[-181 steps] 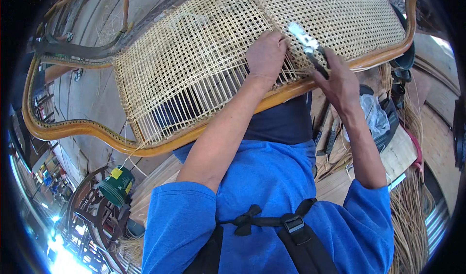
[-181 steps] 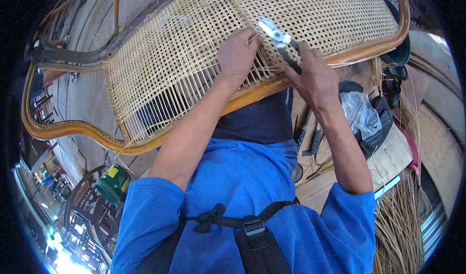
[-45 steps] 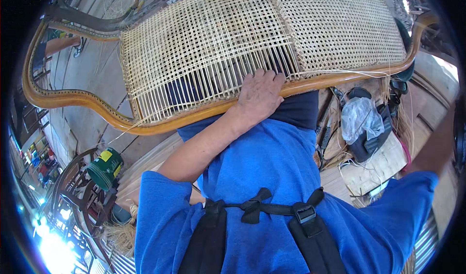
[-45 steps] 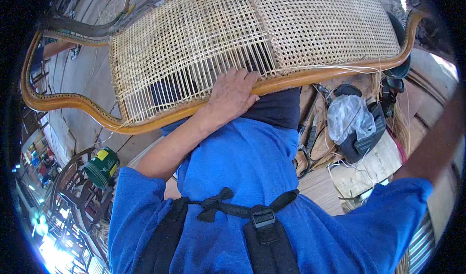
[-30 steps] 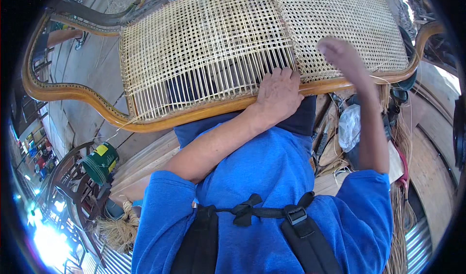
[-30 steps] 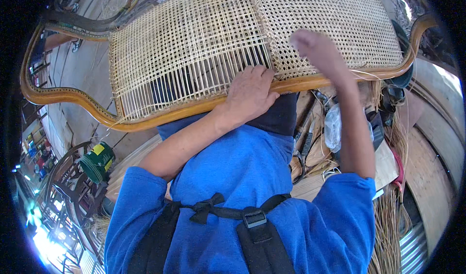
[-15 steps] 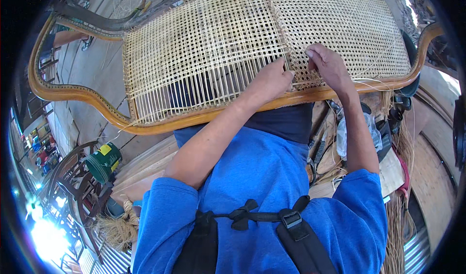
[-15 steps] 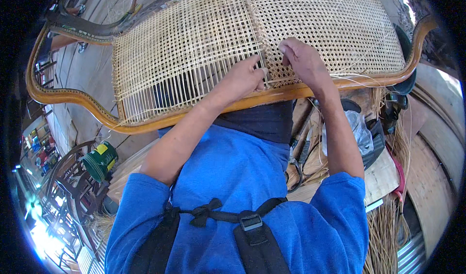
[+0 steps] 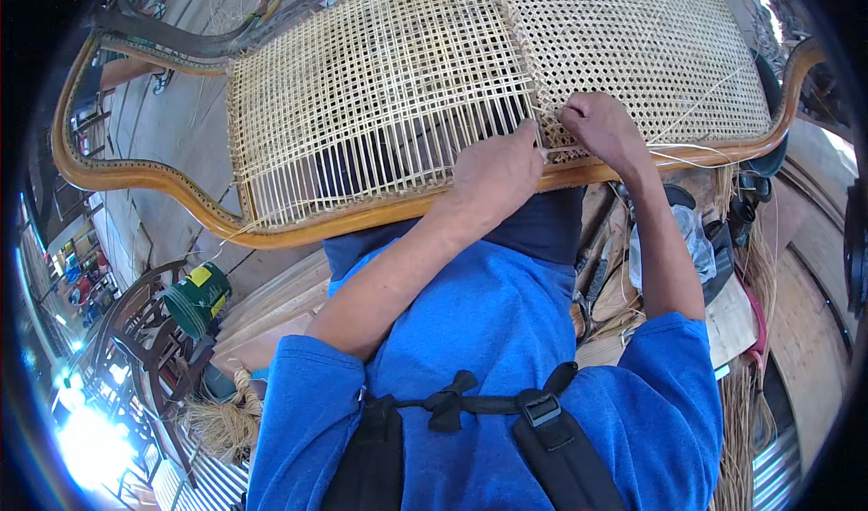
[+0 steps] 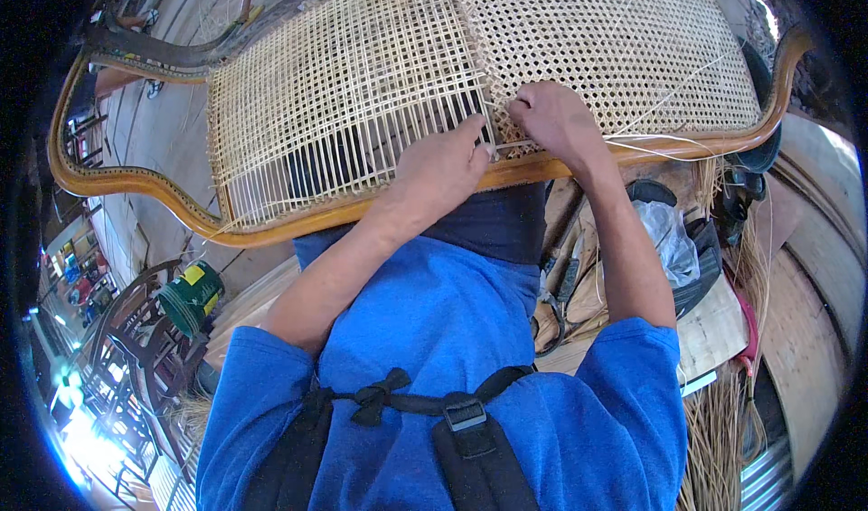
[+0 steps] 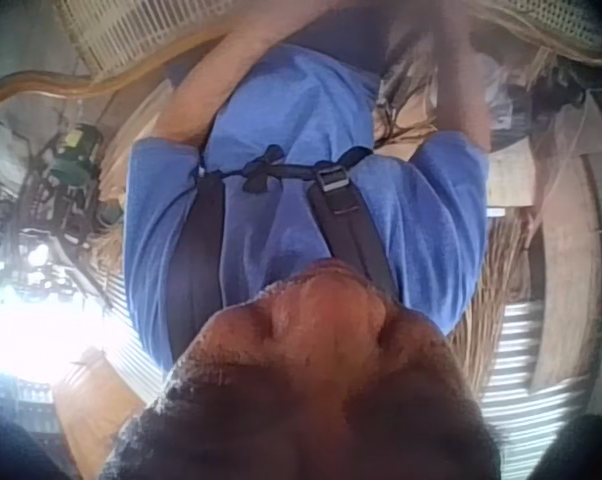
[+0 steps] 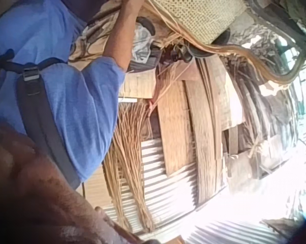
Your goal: Repairing a rattan chair by weaving cane strips and securing them with tools.
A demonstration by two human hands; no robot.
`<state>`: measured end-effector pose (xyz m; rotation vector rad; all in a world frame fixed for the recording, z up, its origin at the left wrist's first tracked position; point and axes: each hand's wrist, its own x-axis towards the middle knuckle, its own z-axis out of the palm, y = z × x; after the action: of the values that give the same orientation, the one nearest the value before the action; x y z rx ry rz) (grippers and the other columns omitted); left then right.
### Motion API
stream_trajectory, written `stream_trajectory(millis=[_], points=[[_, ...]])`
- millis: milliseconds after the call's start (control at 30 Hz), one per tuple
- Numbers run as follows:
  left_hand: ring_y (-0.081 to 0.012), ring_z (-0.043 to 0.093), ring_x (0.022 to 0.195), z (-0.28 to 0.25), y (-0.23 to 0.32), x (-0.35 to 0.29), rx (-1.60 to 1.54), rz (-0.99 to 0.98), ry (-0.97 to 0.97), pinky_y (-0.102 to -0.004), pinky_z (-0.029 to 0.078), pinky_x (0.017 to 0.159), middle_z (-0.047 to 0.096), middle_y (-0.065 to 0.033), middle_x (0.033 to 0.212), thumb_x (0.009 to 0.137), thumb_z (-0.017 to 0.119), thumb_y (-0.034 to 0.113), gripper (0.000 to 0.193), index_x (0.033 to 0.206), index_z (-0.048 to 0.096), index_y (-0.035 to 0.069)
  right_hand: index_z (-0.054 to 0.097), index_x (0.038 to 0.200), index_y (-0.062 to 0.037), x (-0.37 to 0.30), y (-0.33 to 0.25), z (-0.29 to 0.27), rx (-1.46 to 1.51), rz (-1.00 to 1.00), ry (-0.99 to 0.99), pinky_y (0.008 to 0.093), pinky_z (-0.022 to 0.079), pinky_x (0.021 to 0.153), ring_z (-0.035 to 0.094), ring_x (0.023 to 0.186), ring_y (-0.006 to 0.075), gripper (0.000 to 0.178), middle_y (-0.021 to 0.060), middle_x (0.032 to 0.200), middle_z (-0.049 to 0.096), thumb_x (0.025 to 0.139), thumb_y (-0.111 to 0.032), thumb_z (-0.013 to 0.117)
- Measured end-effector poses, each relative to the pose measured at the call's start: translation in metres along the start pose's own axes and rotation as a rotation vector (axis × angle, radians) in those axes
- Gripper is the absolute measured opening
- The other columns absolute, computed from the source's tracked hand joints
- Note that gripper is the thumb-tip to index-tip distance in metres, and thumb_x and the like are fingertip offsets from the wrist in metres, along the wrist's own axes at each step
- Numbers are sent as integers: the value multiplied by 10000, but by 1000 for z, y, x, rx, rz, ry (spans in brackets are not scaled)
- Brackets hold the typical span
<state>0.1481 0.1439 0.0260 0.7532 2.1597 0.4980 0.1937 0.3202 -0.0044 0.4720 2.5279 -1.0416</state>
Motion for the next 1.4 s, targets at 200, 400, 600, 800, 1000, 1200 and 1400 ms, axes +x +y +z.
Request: stream_trajectory(millis=[200,400,600,800,1000,1200,1400], points=[[-403,612,745,12,-19,34,-86,20,121,-497,485,705,624,-250,771,831,473,210,249,807,588,-10,613,752,11,1,-14,6,-176,-4,25,469,463,702,597,739,396,291,246,764,597,795,-250,491],[-68,465,467,-5,-18,41,-1055,-431,-197,-225,332,364,551,-32,600,851,518,135,156,787,587,10,587,754,12,3,-9,3,-144,-15,57,403,456,597,587,619,325,228,217,681,578,779,-200,507],[-43,377,433,-9,-26,44,-1348,-547,-235,-193,243,340,506,21,611,864,508,111,109,899,570,28,618,772,10,4,-4,1,-172,-26,8,449,470,717,599,756,387,302,235,778,604,804,-263,491],[-42,384,459,-6,-32,42,-1375,-520,-260,-191,253,363,506,32,638,870,505,129,125,916,576,37,615,771,7,4,-1,1,-118,-69,-33,456,464,715,600,763,380,299,222,783,608,807,-265,495],[-88,474,497,-7,-25,27,-1013,-383,-176,-239,369,426,564,-6,683,884,496,174,207,956,610,16,604,765,15,5,8,7,-119,-107,19,441,465,687,596,713,372,308,215,748,605,817,-269,496],[-352,612,727,11,-16,20,-200,112,125,-439,470,674,629,-211,825,858,495,221,328,1070,569,-17,606,773,14,-1,1,-1,46,-56,-5,409,459,625,593,656,337,288,207,704,590,813,-254,507],[-350,629,766,11,5,16,-313,48,-14,-430,482,716,621,-245,798,840,506,207,355,1070,529,-62,600,754,5,5,-1,6,-121,-82,31,446,466,661,598,699,381,255,226,736,595,803,-219,490]])
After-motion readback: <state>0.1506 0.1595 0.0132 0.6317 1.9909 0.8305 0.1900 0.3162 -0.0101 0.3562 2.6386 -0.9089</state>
